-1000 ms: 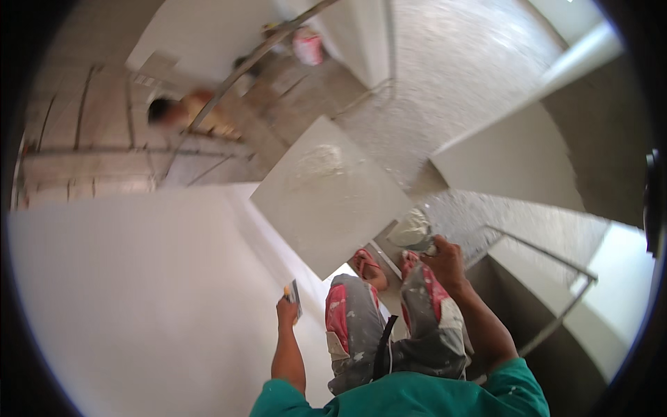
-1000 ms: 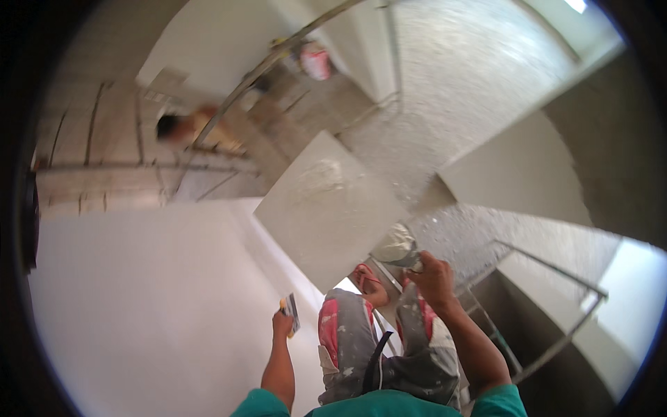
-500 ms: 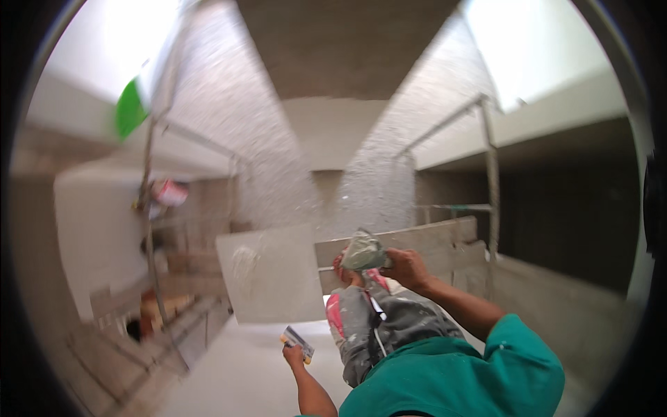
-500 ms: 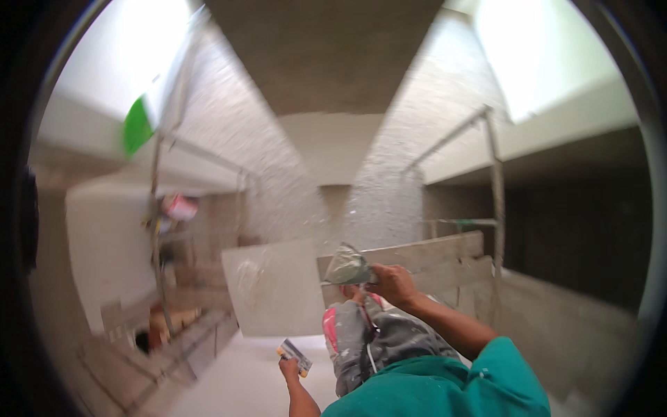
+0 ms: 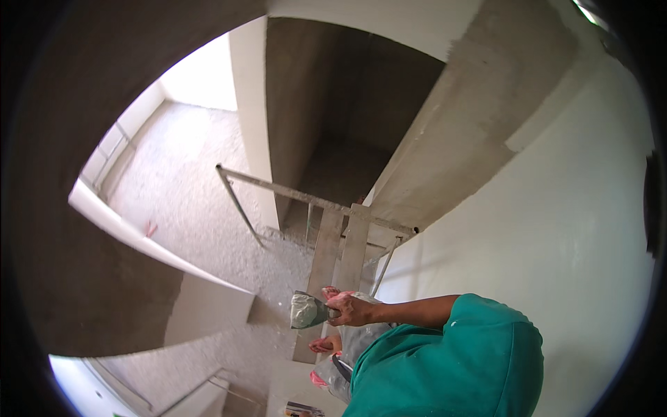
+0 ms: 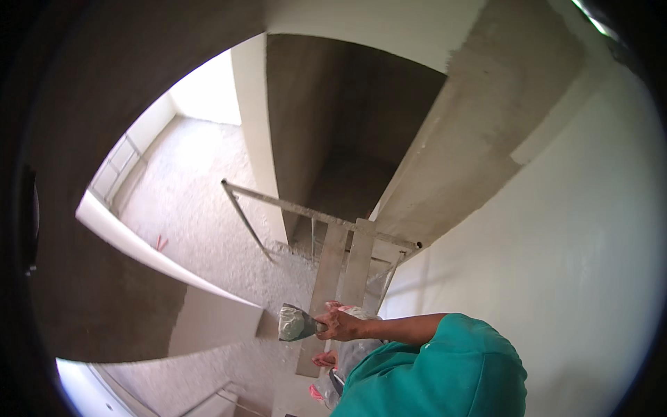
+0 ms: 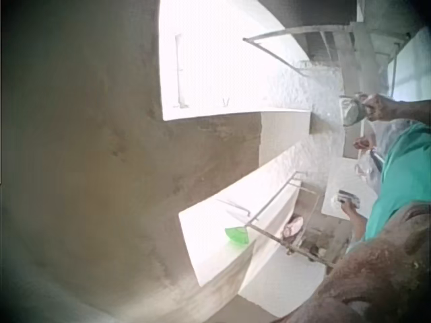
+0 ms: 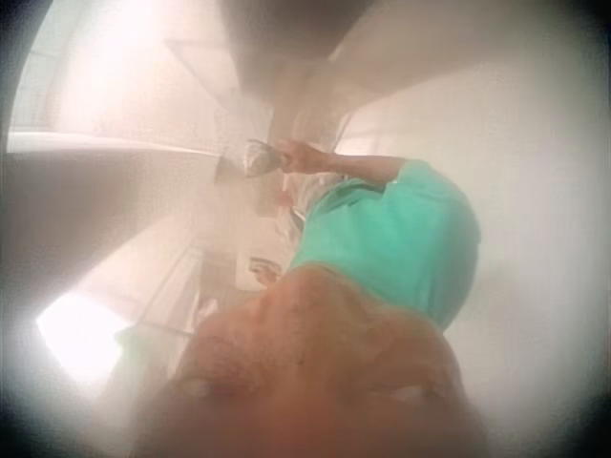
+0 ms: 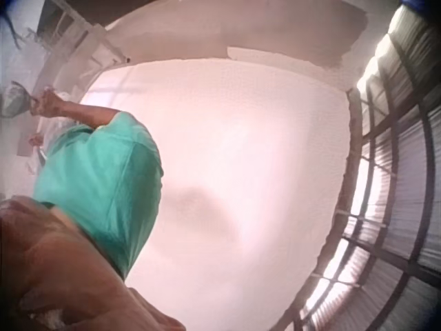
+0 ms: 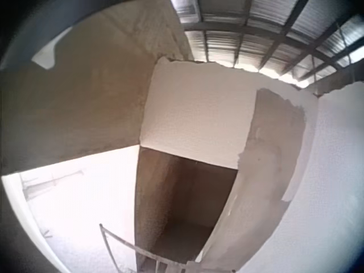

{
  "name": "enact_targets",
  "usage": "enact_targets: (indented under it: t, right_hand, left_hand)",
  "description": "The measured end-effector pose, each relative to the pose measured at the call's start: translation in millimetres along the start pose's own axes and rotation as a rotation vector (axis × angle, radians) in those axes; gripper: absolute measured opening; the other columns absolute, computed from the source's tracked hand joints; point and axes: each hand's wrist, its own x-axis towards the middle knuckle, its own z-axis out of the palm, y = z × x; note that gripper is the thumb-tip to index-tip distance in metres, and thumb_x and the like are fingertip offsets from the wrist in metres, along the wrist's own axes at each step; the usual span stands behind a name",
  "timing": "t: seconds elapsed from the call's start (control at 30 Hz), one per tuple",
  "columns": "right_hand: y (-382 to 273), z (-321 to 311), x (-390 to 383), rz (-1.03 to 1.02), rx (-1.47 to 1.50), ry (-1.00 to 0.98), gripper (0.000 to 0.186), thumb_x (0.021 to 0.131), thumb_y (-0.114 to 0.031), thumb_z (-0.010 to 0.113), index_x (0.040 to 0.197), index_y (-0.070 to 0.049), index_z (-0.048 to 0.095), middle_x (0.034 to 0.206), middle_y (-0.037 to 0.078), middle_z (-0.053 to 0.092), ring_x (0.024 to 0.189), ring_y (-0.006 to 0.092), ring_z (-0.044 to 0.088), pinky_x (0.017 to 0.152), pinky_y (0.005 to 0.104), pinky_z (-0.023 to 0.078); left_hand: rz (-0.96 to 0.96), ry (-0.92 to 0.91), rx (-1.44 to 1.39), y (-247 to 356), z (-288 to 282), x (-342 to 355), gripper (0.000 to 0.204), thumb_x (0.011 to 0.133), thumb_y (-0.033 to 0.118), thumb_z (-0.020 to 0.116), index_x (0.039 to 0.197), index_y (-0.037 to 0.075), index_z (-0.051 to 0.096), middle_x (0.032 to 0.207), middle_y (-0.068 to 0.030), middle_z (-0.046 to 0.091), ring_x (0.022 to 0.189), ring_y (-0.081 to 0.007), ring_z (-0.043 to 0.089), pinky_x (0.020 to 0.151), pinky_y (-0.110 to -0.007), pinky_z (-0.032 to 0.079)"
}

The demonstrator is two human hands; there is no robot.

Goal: The person scoops plaster from a hawk onto a trowel and applies it to the ceiling, smoothing the surface. The person repositions a metal scaffold to reach different areas and continues applying plaster to the ceiling.

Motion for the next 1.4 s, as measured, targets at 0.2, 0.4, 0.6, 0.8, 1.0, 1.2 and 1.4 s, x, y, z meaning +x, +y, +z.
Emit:
enact_targets:
  t: [0.2, 0.4, 0.6, 0.8, 1.0, 1.2, 1.4]
  right_hand:
    - [3, -71, -47, 0.302, 0.198, 0.179, 0.039, 0.084, -0.027, 0.067, 0.113, -0.001, 0.063, 0.085, 0.019, 0.069, 0.083, 0.0337, 0.068, 0.077, 0.0403, 0.052]
    - [43, -120, -69, 0.327, 0.242, 0.409, 0.032, 0.077, -0.024, 0.073, 0.098, 0.0, 0.068, 0.09, 0.024, 0.069, 0.088, 0.0405, 0.068, 0.078, 0.0442, 0.053]
    - [74, -161, -81, 0.361, 0.228, 0.561, 0.032, 0.075, -0.025, 0.072, 0.094, 0.001, 0.068, 0.088, 0.026, 0.068, 0.088, 0.043, 0.067, 0.079, 0.0472, 0.053]
    - [94, -182, -89, 0.417, 0.272, 0.603, 0.036, 0.074, -0.024, 0.073, 0.098, 0.002, 0.066, 0.087, 0.026, 0.068, 0.087, 0.0426, 0.067, 0.078, 0.0474, 0.053]
    - [102, -174, -91, 0.396, 0.425, 0.769, 0.032, 0.074, -0.021, 0.073, 0.093, 0.002, 0.062, 0.083, 0.025, 0.067, 0.085, 0.0417, 0.068, 0.074, 0.0466, 0.053]
    - [96, -160, -97, 0.503, 0.482, 0.935, 0.027, 0.076, -0.018, 0.072, 0.086, 0.002, 0.058, 0.077, 0.022, 0.062, 0.079, 0.0401, 0.063, 0.071, 0.0451, 0.048]
    - [75, -181, -107, 0.519, 0.675, 1.132, 0.028, 0.09, -0.023, 0.068, 0.099, 0.002, 0.057, 0.078, 0.018, 0.065, 0.074, 0.0246, 0.066, 0.07, 0.039, 0.05]
  left_hand:
    - [0.196, -0.204, 0.063, 92, 43, 19, 0.018, 0.076, 0.006, 0.055, 0.085, -0.006, 0.064, 0.08, -0.0108, 0.063, 0.069, -0.0228, 0.06, 0.064, -0.037, 0.051]
    - [0.501, -0.551, -0.031, 241, 114, -17, 0.016, 0.078, 0.011, 0.056, 0.076, -0.003, 0.062, 0.076, -0.0083, 0.058, 0.065, -0.0199, 0.055, 0.06, -0.035, 0.049]
    - [0.404, -0.671, -0.237, 390, 219, -161, 0.028, 0.072, 0.015, 0.067, 0.093, -0.001, 0.06, 0.087, -0.007, 0.058, 0.079, -0.0203, 0.058, 0.071, -0.035, 0.048]
    - [0.46, -0.671, 0.097, 446, 276, -210, 0.028, 0.072, 0.014, 0.065, 0.095, -0.002, 0.058, 0.089, -0.0067, 0.058, 0.08, -0.0204, 0.059, 0.072, -0.034, 0.05]
    - [0.302, -0.866, -0.047, 467, 293, -238, 0.032, 0.077, 0.014, 0.064, 0.104, -0.004, 0.061, 0.094, -0.0083, 0.061, 0.086, -0.0215, 0.062, 0.078, -0.034, 0.051]
    - [0.198, -1.054, -0.001, 500, 306, -276, 0.04, 0.08, 0.015, 0.061, 0.115, -0.003, 0.057, 0.104, -0.0108, 0.063, 0.094, -0.0252, 0.065, 0.085, -0.039, 0.053]
    - [0.051, -1.3, -0.036, 515, 332, -333, 0.043, 0.082, 0.014, 0.06, 0.121, -0.001, 0.054, 0.107, -0.0117, 0.065, 0.1, -0.0282, 0.066, 0.089, -0.043, 0.053]
